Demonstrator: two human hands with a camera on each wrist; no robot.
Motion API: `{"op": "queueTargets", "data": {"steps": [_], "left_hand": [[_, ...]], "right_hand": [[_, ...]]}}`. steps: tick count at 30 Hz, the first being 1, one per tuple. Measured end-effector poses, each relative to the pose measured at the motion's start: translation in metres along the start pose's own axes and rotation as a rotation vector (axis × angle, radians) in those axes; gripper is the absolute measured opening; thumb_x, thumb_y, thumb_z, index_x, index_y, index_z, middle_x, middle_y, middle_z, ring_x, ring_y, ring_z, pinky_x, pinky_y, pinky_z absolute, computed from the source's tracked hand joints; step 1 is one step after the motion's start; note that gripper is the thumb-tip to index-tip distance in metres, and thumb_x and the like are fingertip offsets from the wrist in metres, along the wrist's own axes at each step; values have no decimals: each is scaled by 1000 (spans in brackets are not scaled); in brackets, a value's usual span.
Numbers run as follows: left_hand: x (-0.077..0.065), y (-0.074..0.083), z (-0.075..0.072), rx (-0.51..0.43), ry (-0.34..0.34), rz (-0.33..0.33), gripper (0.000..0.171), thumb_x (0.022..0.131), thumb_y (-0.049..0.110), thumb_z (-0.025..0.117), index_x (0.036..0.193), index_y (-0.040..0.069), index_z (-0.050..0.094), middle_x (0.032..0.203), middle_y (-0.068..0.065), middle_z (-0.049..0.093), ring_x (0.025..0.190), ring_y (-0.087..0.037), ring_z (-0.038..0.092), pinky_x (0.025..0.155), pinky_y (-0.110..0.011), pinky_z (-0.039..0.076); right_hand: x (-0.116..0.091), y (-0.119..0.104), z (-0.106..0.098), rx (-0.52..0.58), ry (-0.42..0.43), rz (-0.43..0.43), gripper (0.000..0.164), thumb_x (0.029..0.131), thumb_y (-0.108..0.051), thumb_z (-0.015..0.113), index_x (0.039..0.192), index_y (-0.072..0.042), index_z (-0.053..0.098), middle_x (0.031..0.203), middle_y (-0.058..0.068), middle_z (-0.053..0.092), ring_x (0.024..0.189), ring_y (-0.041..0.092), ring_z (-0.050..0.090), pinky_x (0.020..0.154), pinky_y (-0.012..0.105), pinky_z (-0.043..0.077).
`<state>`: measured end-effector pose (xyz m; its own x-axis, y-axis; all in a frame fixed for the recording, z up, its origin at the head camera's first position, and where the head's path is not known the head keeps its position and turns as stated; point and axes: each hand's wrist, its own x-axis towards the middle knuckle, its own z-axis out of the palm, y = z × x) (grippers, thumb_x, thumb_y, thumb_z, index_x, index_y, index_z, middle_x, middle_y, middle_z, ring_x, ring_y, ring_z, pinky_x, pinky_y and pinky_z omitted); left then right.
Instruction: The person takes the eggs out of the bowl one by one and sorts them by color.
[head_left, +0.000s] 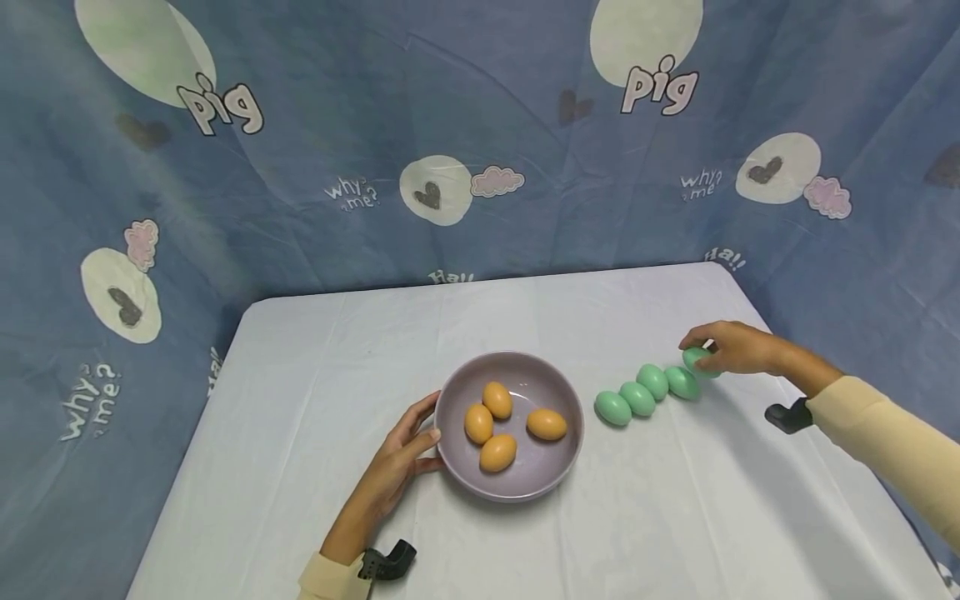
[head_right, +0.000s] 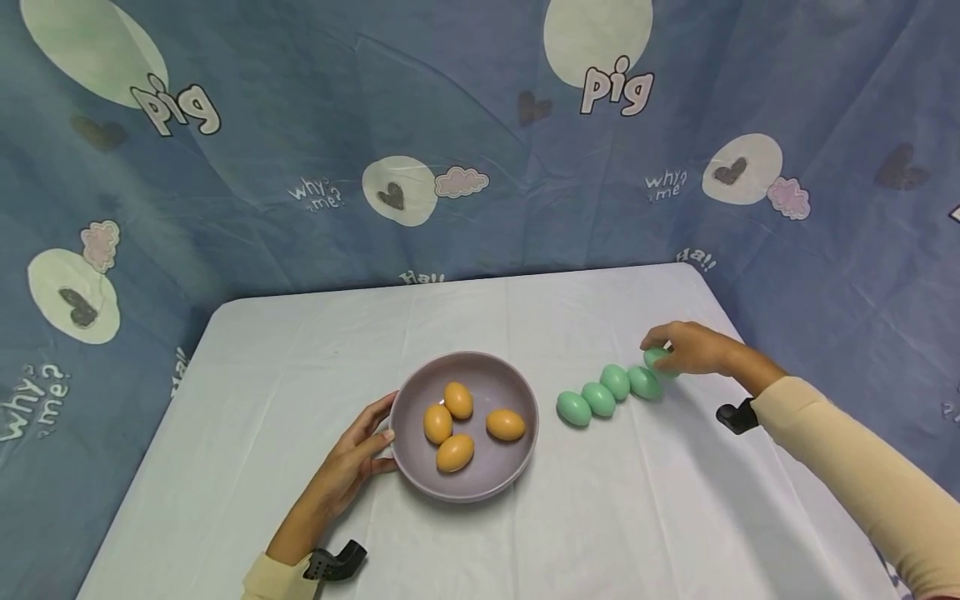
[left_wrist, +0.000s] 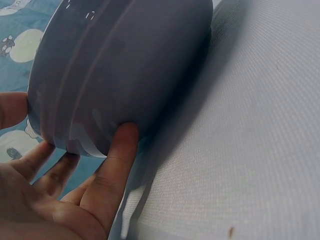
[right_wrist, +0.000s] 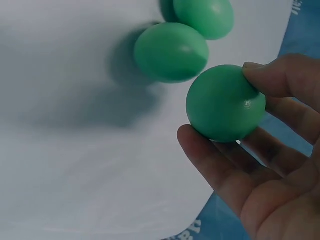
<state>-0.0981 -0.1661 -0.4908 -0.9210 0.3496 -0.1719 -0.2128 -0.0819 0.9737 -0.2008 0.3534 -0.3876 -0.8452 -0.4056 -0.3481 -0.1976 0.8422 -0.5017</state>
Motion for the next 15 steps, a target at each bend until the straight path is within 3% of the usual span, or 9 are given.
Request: {"op": "queueTargets", "data": {"steps": [15], "left_hand": [[-1, 1, 1, 16, 18, -13, 61, 100, 20, 57, 156, 20, 32, 164, -8, 23, 137, -38, 42, 86, -42, 58]], "right_hand": [[2, 21, 15, -56, 11, 5, 36, 89, -8, 69, 123, 5, 65, 123, 24, 66, 113, 42, 62, 89, 49, 55]]}}
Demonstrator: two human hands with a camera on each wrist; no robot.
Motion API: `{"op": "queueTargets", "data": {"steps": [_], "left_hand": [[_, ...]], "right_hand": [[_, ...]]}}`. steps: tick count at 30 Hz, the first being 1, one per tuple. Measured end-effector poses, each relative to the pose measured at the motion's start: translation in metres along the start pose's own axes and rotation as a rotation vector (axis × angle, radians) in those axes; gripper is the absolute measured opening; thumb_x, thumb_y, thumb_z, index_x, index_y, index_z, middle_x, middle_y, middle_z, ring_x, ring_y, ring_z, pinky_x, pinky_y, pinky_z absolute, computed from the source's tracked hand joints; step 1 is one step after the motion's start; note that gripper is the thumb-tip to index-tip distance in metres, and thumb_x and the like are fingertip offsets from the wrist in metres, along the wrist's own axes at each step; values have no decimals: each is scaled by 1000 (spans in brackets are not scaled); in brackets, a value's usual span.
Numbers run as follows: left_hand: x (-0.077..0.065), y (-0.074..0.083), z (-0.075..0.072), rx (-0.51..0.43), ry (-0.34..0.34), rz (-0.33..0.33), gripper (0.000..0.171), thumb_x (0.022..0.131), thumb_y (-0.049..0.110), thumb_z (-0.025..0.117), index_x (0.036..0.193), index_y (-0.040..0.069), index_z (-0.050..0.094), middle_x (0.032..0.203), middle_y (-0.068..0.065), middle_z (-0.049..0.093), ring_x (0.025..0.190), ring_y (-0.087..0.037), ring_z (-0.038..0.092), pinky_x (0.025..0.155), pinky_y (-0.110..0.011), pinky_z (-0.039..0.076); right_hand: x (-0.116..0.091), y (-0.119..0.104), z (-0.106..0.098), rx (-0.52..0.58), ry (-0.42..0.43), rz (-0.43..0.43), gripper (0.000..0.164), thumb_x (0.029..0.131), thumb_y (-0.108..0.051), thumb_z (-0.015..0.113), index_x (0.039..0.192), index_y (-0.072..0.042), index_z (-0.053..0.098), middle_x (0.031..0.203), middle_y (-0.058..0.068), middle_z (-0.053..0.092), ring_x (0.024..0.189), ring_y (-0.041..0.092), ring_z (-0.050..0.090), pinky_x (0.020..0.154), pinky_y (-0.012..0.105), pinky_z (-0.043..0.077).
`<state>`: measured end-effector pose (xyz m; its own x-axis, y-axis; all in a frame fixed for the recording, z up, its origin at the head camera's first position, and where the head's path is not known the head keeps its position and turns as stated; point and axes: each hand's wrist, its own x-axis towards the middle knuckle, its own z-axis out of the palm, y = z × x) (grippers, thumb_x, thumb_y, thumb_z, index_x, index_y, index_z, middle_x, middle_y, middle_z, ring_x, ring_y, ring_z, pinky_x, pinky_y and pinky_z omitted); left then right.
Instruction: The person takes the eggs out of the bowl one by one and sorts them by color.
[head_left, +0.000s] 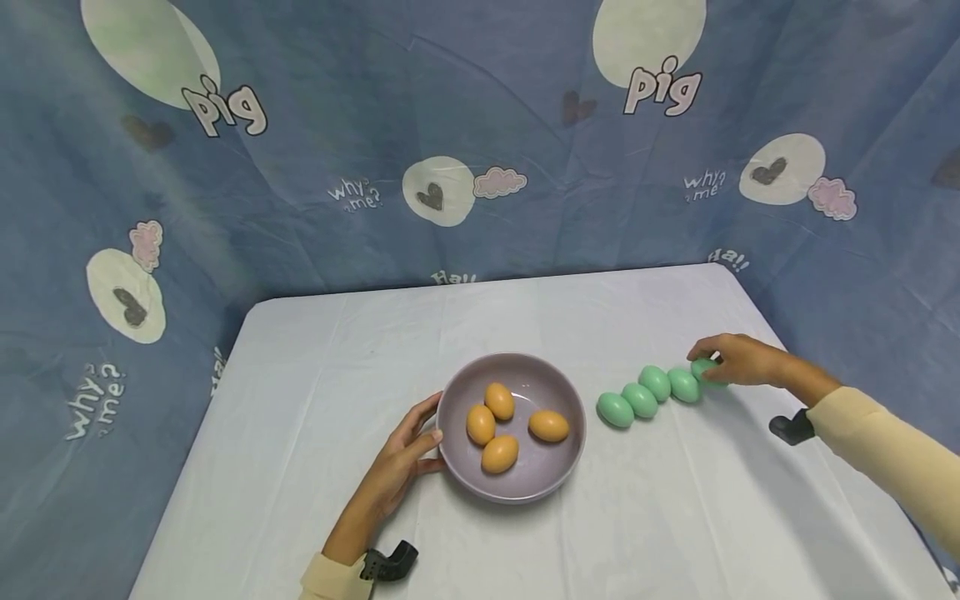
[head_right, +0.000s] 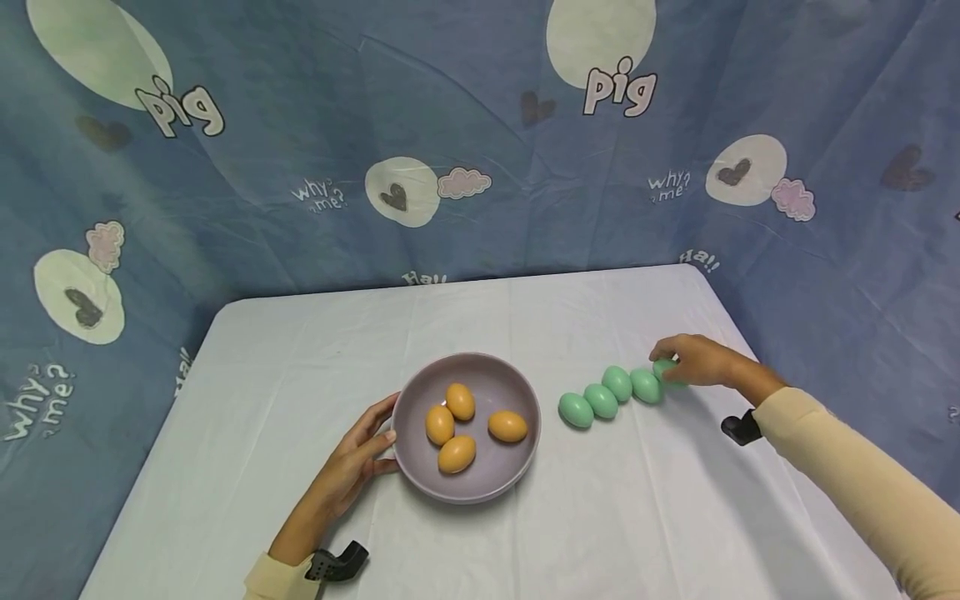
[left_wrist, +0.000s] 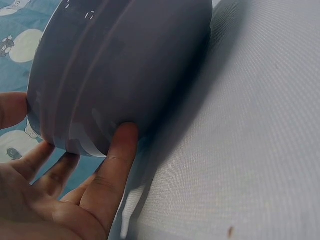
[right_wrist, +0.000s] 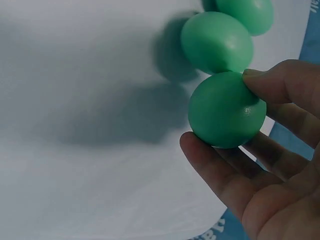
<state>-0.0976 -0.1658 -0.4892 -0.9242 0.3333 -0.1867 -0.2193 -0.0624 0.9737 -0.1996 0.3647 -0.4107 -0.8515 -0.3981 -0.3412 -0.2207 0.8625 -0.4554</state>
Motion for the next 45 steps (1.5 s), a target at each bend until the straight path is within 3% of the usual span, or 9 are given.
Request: {"op": "queueTargets", "data": {"steps": [17, 29, 33, 38, 45], "left_hand": [[-1, -1, 0, 1, -1, 7, 61, 100, 20, 57, 155, 20, 32, 164, -8, 23, 138, -40, 42, 86, -42, 58], [1, -2, 0, -2, -2, 4, 60, 101, 19, 56, 156, 20, 32, 165, -8, 22, 138, -40, 42, 86, -42, 58], [1, -1, 0, -7, -3, 4, 59, 101, 18, 55, 156, 21, 32, 164, -8, 23, 137, -39, 43, 86, -43, 58], [1, 0, 1, -8, -8, 7, 59, 101, 17, 55, 156, 20, 32, 165, -8, 23, 136, -39, 44, 86, -44, 58], [0, -1, 0, -10, -12, 9, 60, 101, 18, 55, 156, 19, 31, 164, -8, 23, 136, -40, 44, 86, -45, 58]], "right_hand": [[2, 9, 13, -5, 5, -2, 34, 84, -5, 70, 117, 4, 67, 115, 22, 69, 108, 40, 64, 87, 50, 55], [3, 10, 16, 39, 7, 35, 36, 83, -5, 72, 118, 4, 66, 112, 21, 69, 100, 31, 64, 78, 39, 55], [0, 8, 12, 34, -21, 36, 42, 85, -9, 72, 124, 6, 63, 121, 28, 64, 110, 45, 62, 87, 50, 55], [-3, 1, 1, 29, -24, 37, 48, 89, -12, 71, 130, 8, 58, 136, 35, 53, 122, 59, 50, 97, 63, 47], [-2, -32, -10, 22, 37, -13, 42, 93, -15, 68, 130, 2, 60, 136, 29, 56, 123, 51, 54, 96, 60, 50]]}}
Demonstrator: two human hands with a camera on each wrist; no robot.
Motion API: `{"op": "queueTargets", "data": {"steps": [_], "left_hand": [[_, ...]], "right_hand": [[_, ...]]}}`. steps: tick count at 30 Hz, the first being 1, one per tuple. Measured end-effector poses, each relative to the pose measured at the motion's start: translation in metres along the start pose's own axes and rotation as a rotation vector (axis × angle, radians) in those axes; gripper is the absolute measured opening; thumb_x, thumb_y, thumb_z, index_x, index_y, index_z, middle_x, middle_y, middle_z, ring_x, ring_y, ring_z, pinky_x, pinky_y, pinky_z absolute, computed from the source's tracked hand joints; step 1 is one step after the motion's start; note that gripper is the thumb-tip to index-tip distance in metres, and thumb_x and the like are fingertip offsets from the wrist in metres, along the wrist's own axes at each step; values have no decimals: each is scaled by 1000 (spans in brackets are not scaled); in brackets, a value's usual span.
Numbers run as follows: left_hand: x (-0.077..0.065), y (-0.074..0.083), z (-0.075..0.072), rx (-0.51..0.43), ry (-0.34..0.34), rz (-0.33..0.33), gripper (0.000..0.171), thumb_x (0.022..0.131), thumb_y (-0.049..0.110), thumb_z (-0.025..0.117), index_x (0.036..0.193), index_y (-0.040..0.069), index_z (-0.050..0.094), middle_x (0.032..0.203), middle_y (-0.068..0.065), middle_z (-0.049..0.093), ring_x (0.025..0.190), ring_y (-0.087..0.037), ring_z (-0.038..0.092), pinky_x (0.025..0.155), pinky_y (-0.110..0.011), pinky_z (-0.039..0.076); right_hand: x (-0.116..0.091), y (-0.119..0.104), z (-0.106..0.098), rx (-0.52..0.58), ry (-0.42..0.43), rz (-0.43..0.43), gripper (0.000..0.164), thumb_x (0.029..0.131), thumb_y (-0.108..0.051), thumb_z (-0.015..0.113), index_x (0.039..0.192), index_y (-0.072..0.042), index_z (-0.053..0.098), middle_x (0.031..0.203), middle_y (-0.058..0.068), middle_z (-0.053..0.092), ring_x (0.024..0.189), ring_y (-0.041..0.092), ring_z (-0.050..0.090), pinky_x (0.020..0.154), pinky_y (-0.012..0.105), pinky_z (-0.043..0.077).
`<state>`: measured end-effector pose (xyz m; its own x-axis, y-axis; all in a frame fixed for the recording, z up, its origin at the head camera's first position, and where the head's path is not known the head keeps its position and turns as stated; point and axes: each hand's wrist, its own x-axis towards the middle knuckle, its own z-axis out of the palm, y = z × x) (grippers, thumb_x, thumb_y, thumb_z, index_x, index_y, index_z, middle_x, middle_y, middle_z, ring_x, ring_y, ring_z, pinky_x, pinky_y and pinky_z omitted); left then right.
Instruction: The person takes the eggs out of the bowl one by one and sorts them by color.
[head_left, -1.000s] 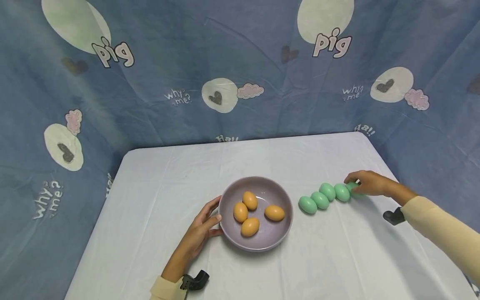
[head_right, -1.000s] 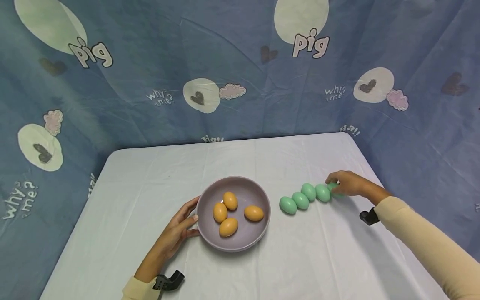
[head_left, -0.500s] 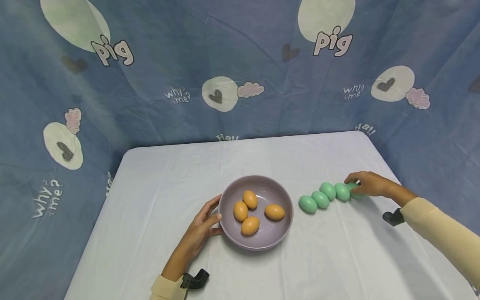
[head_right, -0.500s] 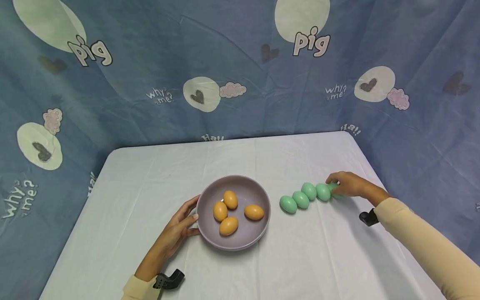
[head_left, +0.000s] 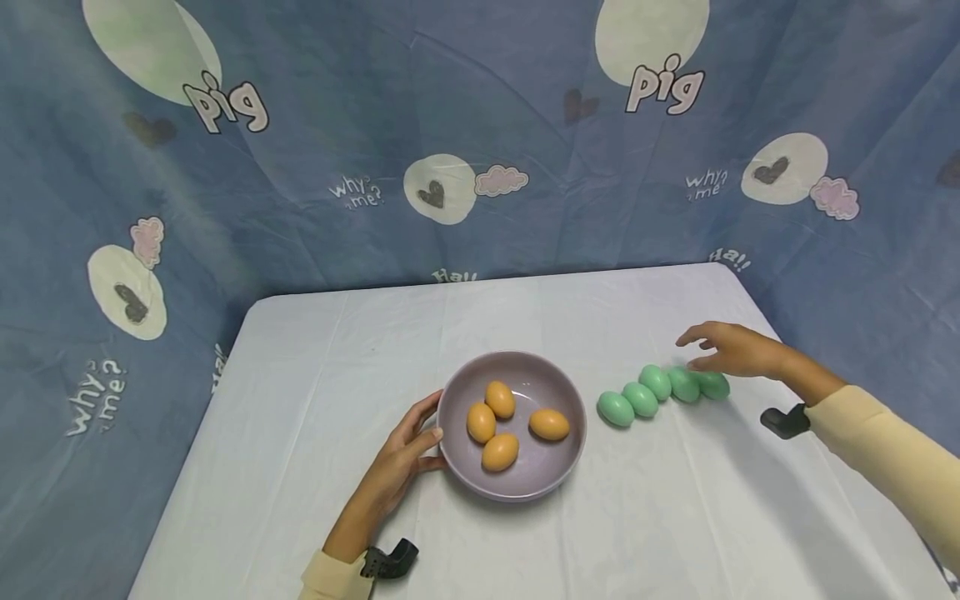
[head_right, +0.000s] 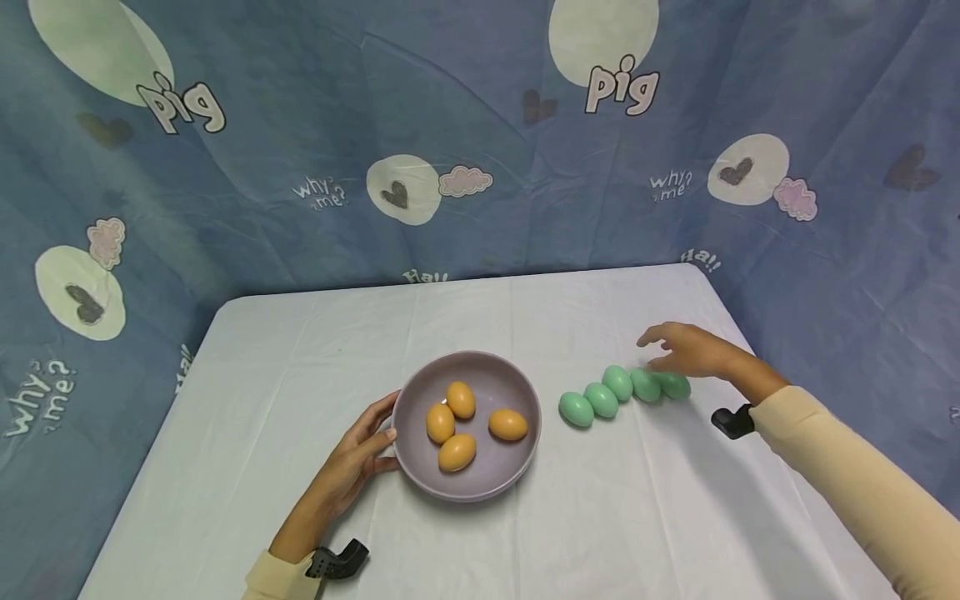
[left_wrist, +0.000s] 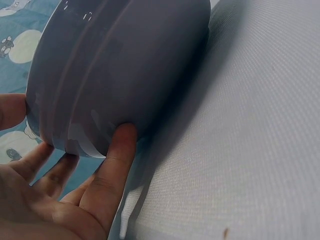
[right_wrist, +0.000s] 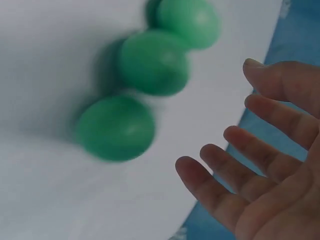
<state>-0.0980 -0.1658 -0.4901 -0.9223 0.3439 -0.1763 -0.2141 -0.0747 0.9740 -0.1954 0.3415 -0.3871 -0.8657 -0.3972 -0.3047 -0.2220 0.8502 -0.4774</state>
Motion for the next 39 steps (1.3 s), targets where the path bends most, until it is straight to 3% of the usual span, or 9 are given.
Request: {"op": "queueTargets", "data": {"steps": [12, 31, 39], "left_hand": [[1, -1, 1, 0, -5, 4, 60, 101, 18, 55, 156, 19, 31, 164, -9, 23, 134, -38, 46, 86, -44, 58], [-1, -1, 3, -9, 16, 7, 58, 100, 19, 57, 154, 23, 35, 163, -4, 27, 136, -36, 45, 86, -46, 59], [-1, -1, 0, 6, 2, 11, 59, 101, 19, 55, 156, 19, 32, 164, -9, 23, 136, -39, 45, 86, -44, 59]], "right_hand": [[8, -66, -1, -47, 20, -213, 35, 89, -12, 73, 123, -5, 67, 126, 13, 66, 113, 35, 65, 96, 55, 52], [32, -129, -3, -59, -64, -348, 34, 91, -13, 72, 124, -10, 67, 127, 8, 65, 115, 30, 65, 92, 45, 56], [43, -156, 1, -92, -96, -394, 35, 90, -13, 73, 124, -11, 67, 127, 7, 66, 114, 26, 66, 91, 41, 57]]}}
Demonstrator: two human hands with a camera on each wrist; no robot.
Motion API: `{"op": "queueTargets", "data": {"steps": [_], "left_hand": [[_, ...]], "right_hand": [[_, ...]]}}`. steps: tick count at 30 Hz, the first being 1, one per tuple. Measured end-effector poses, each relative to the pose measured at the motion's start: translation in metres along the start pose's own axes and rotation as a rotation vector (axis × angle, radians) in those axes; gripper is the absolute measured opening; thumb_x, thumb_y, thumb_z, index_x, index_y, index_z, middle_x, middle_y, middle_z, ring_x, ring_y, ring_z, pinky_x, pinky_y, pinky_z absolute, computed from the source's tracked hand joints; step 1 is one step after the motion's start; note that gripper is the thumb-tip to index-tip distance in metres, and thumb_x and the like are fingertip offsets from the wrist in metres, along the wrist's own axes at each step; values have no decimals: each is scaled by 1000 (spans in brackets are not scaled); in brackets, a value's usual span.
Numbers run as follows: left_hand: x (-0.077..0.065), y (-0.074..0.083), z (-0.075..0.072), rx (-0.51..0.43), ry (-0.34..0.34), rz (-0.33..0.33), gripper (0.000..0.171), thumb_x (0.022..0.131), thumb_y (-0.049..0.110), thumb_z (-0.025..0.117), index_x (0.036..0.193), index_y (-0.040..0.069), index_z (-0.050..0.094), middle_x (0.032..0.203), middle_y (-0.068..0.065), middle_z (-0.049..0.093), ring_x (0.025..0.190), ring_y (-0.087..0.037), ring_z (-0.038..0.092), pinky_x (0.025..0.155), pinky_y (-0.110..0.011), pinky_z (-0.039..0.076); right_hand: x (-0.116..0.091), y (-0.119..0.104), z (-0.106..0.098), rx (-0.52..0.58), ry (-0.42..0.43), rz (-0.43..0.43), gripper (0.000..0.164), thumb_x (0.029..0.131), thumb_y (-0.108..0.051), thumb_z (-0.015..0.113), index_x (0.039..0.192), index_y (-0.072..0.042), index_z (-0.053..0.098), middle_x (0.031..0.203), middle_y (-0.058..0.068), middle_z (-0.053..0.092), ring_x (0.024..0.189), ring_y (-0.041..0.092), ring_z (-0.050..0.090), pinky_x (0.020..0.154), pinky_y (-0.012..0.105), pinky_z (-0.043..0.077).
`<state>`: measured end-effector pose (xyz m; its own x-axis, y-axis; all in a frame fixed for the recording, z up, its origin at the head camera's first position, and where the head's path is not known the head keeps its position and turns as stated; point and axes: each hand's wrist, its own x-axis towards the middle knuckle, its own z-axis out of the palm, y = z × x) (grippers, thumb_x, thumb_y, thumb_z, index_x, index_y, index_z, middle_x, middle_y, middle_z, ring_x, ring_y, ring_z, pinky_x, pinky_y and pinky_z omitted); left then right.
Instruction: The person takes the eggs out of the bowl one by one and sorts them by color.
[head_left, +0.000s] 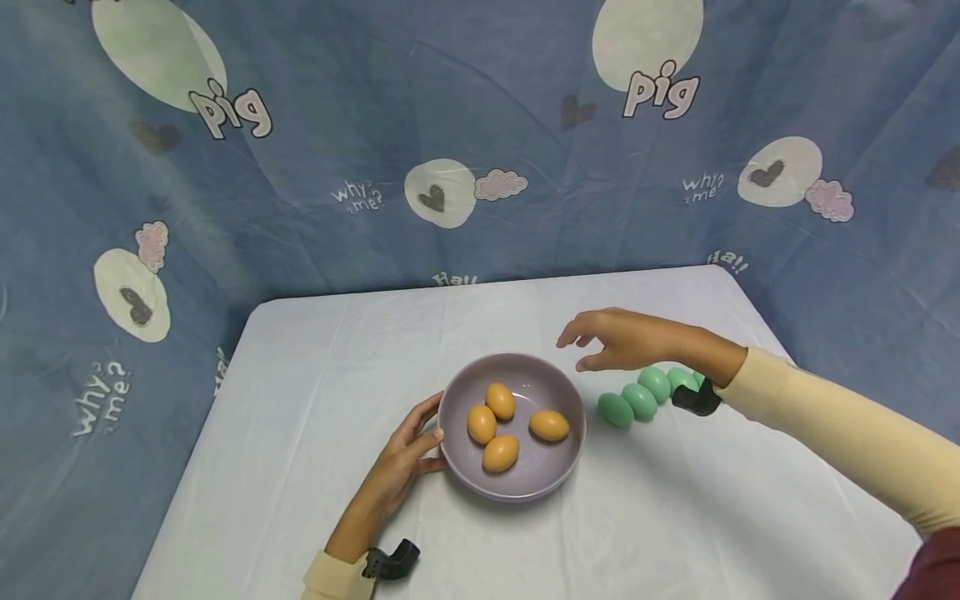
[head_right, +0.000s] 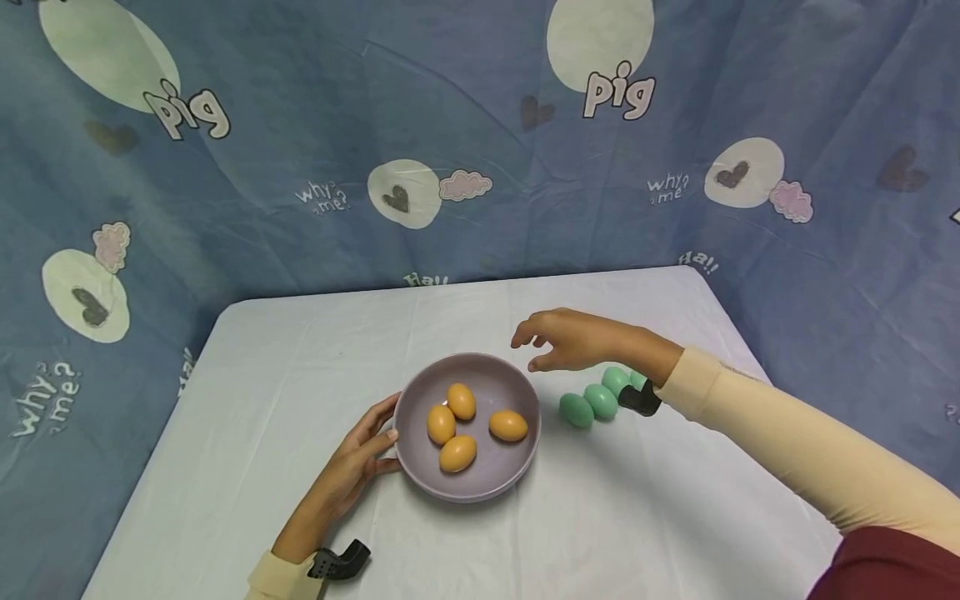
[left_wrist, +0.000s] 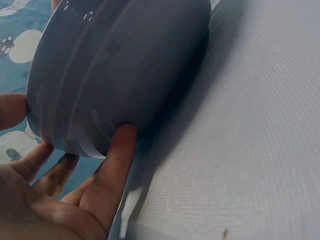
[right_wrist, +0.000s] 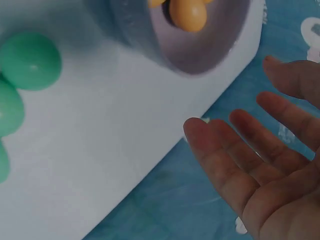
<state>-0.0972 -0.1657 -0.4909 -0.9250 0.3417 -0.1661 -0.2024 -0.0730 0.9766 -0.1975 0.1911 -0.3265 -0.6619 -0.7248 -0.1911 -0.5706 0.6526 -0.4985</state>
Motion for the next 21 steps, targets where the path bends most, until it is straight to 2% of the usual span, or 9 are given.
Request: {"op": "queueTargets", "data": {"steps": [8, 13, 21], "left_hand": [[0, 1, 2, 2, 15, -8, 57, 101, 16, 55, 154, 19, 34, 164, -8, 25, 135, -36, 47, 86, -44, 59], [1, 1, 2, -4, 21, -7, 57, 101, 16, 55, 154, 19, 35, 163, -8, 26, 132, -33, 50, 85, -43, 59], [1, 1, 0, 0, 7, -16, 59, 101, 17, 55, 155, 18, 32, 164, -9, 23, 135, -37, 46, 86, -43, 58]], "right_hand": [[15, -16, 1, -14, -39, -44, 36, 90, -12, 72, 125, -10, 66, 128, 8, 66, 114, 26, 65, 94, 43, 55], [23, -24, 3, -13, -81, -38, 38, 90, -13, 71, 128, -12, 65, 130, 7, 64, 116, 25, 64, 95, 42, 55], [37, -41, 4, -17, -125, -73, 39, 91, -13, 70, 129, -10, 64, 129, 5, 64, 119, 25, 62, 99, 42, 53]]}}
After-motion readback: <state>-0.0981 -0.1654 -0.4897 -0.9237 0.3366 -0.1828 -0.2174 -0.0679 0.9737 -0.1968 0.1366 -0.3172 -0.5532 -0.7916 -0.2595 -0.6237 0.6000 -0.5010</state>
